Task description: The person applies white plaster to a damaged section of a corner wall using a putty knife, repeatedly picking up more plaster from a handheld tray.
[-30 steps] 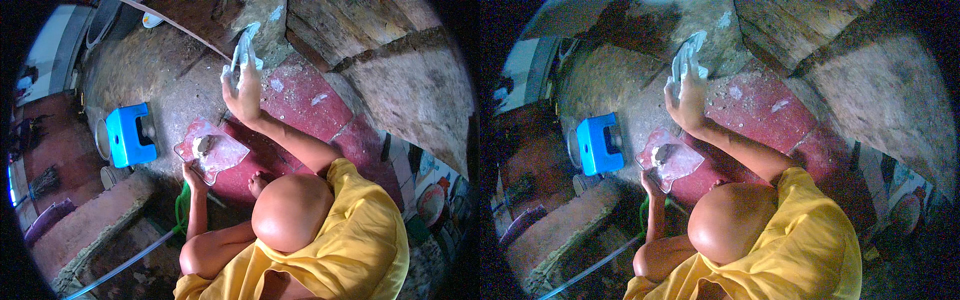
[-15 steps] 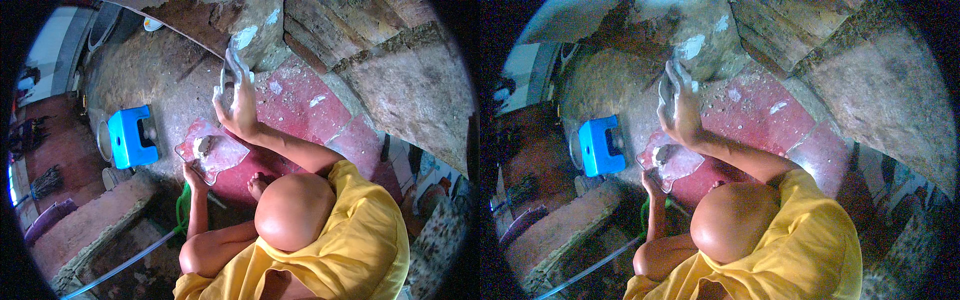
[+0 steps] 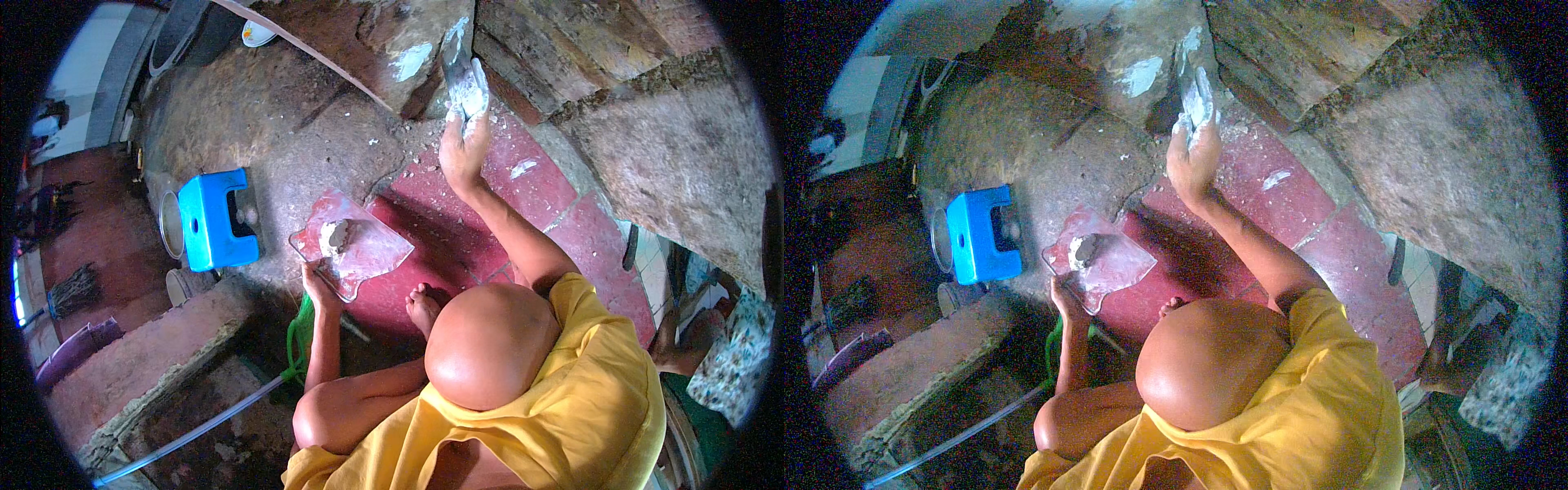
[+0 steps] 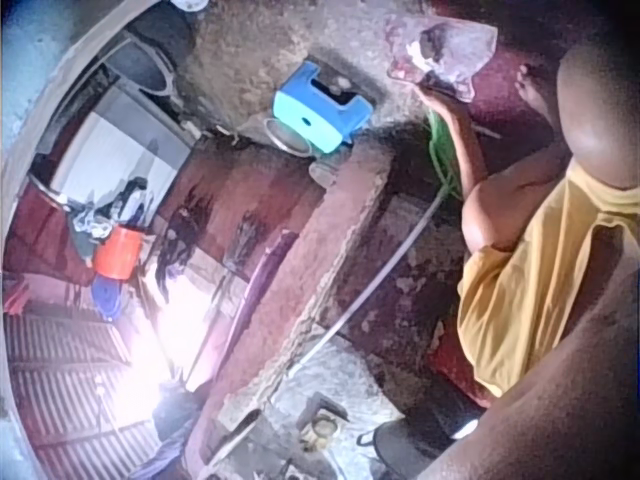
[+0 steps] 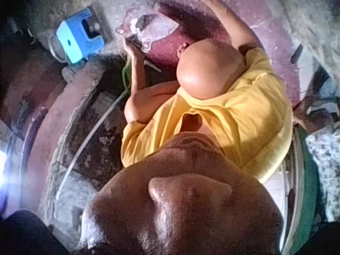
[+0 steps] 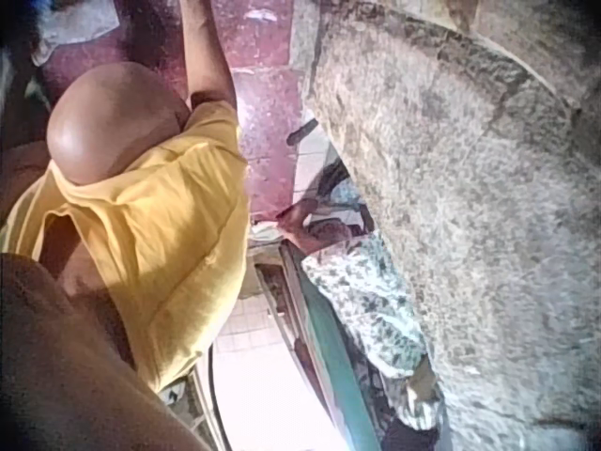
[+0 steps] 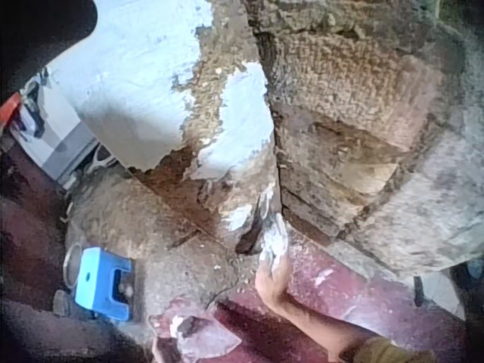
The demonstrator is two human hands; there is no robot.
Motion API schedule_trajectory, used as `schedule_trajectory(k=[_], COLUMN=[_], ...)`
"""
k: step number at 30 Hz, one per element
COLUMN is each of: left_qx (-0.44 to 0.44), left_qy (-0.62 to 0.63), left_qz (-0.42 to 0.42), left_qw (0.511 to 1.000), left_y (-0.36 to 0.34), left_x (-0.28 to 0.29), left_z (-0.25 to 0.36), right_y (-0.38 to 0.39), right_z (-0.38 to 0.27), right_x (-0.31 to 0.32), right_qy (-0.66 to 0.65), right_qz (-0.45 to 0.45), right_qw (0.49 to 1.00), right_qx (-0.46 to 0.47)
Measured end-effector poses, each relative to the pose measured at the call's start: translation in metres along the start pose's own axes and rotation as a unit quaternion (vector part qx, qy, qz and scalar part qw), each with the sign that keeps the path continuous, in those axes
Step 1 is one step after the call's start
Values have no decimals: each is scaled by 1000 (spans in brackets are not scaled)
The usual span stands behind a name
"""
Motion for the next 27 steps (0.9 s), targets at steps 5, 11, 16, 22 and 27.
schedule_trajectory(k=[5,11,16,22,27], left_qx=[20,-6,26,24,13], left_qy=[-22,-8,3,0,-3], left_qz=[50,22,16,13,9], left_qw=[998,1000,1000,1000,1000], left_y=[-11,3,7,12,15], left_x=[27,3,-6,-16,-20], left_z=[-8,2,3,7,8], right_y=[8,10,16,28,46], right_z=[12,10,0,12,12], right_x=[-7,-26,-40,-56,-61], right_qy=[50,68,105,150,129], right_qz=[2,-57,-64,-96,-115], right_qw=[998,996,989,978,978], right_qx=[30,-4,81,105,114])
Point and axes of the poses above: each hand's wrist, its own y-axis away from the middle knuckle, its own x-axis out of the back of the hand, z = x × y, the point moved 5 cm from there along -y, towards the middle knuckle, and after that the axes turned 2 degrees about -y, right-handed, at the moved point
